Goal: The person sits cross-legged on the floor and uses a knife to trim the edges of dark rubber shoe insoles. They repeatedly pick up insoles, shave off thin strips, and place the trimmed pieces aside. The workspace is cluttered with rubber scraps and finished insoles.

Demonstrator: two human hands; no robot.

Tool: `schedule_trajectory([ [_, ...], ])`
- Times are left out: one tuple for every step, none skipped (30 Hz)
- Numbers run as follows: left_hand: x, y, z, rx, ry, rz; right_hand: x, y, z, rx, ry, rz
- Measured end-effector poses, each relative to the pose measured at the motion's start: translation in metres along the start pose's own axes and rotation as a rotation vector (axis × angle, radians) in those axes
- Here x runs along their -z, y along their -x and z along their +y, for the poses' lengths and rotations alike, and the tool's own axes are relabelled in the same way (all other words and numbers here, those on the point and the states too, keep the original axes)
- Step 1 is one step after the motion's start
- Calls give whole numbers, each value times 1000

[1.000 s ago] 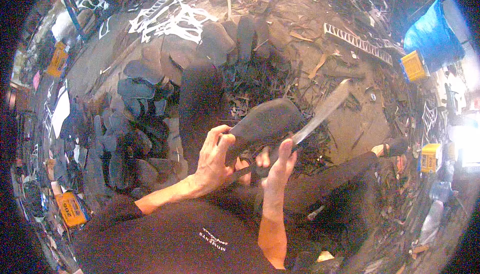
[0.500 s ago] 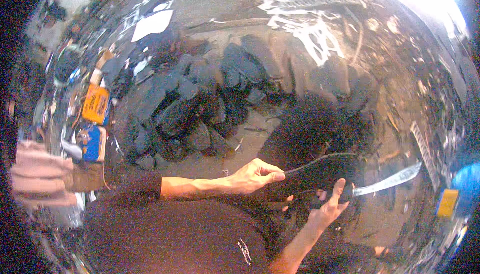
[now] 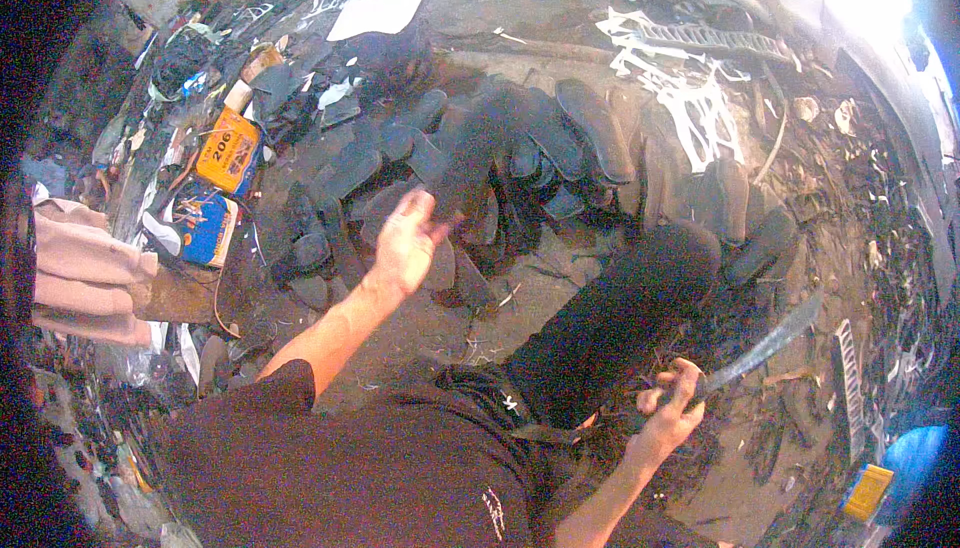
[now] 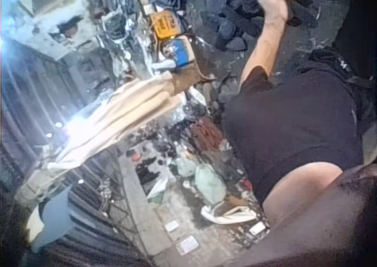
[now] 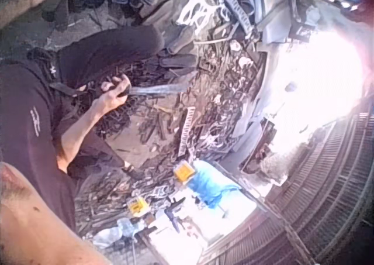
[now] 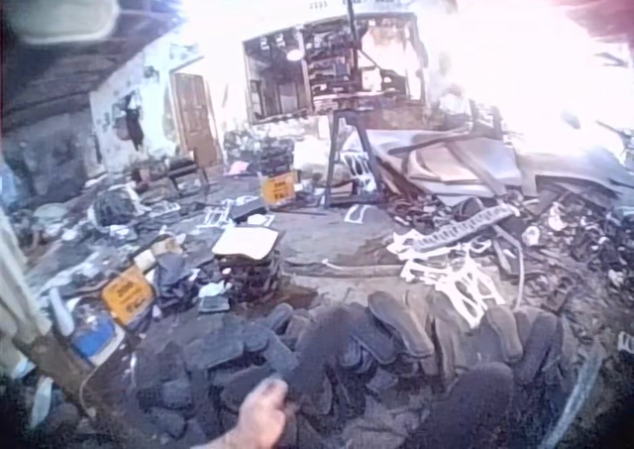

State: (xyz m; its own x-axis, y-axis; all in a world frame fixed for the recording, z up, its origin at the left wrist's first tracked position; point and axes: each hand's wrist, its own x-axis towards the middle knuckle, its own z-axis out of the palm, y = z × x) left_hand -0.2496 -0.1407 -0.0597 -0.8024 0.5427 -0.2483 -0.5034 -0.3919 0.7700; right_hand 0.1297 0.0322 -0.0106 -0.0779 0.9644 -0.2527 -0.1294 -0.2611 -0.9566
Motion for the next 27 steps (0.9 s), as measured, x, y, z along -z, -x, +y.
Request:
schedule_trajectory([
  [6,-16,0,-94,96,140,12,0,1,0,-15,38],
  [23,-30,-1,-176,71,233,18,0,0,-17,-22,74],
  [45,-41,-7,-258,46,329,26,2,1,-8,4,76],
  [63,-47,-18,-129,91,399,36,5,2,-21,9,95],
  [78,-50,-32,1,137,466,46,6,5,-31,14,113],
  [73,-43,-36,246,164,477,58,8,11,-26,21,92],
  [61,-34,-51,307,86,561,70,11,16,-37,31,133],
  [48,-24,-63,346,21,478,76,16,18,-49,42,170],
  [39,-12,-76,390,-42,397,80,21,18,-64,59,211],
  [27,1,-86,437,-25,312,83,28,17,-73,77,241],
  [13,10,-94,481,-7,223,88,34,15,-77,83,258],
  [-6,20,-94,484,-144,127,95,43,11,-76,88,279],
  [-20,27,-96,482,-279,26,100,51,5,-74,91,300],
  [-25,29,-105,240,-575,-92,99,60,-7,-94,123,336],
  [-39,23,-87,-42,-949,-246,112,67,-14,-107,205,411],
  [-38,4,-86,-396,-1166,-339,125,74,-25,-100,266,460],
  [-37,-20,-82,-777,-1353,-424,137,82,-38,-93,324,508],
  [-39,-42,-76,-793,-1505,-438,163,87,-49,-56,338,512],
  [-40,-62,-69,-810,-1661,-455,187,93,-61,-24,351,519],
  [-29,-86,-68,-715,-1849,-521,187,98,-81,18,435,525],
  [-15,-105,-77,-613,-2024,-607,185,112,-107,58,527,549],
  [-10,-115,-82,-507,-2155,-708,197,127,-125,85,487,625],
  [-2,-126,-83,-399,-2298,-798,215,139,-141,108,440,692],
  [18,-134,-85,-386,-2312,-833,239,149,-156,156,466,726],
  [31,-138,-88,-425,-2346,-860,271,164,-169,202,488,765],
  [46,-142,-93,-471,-2308,-850,319,178,-183,224,493,811],
  [56,-147,-94,-512,-2271,-847,351,200,-191,238,500,859],
])
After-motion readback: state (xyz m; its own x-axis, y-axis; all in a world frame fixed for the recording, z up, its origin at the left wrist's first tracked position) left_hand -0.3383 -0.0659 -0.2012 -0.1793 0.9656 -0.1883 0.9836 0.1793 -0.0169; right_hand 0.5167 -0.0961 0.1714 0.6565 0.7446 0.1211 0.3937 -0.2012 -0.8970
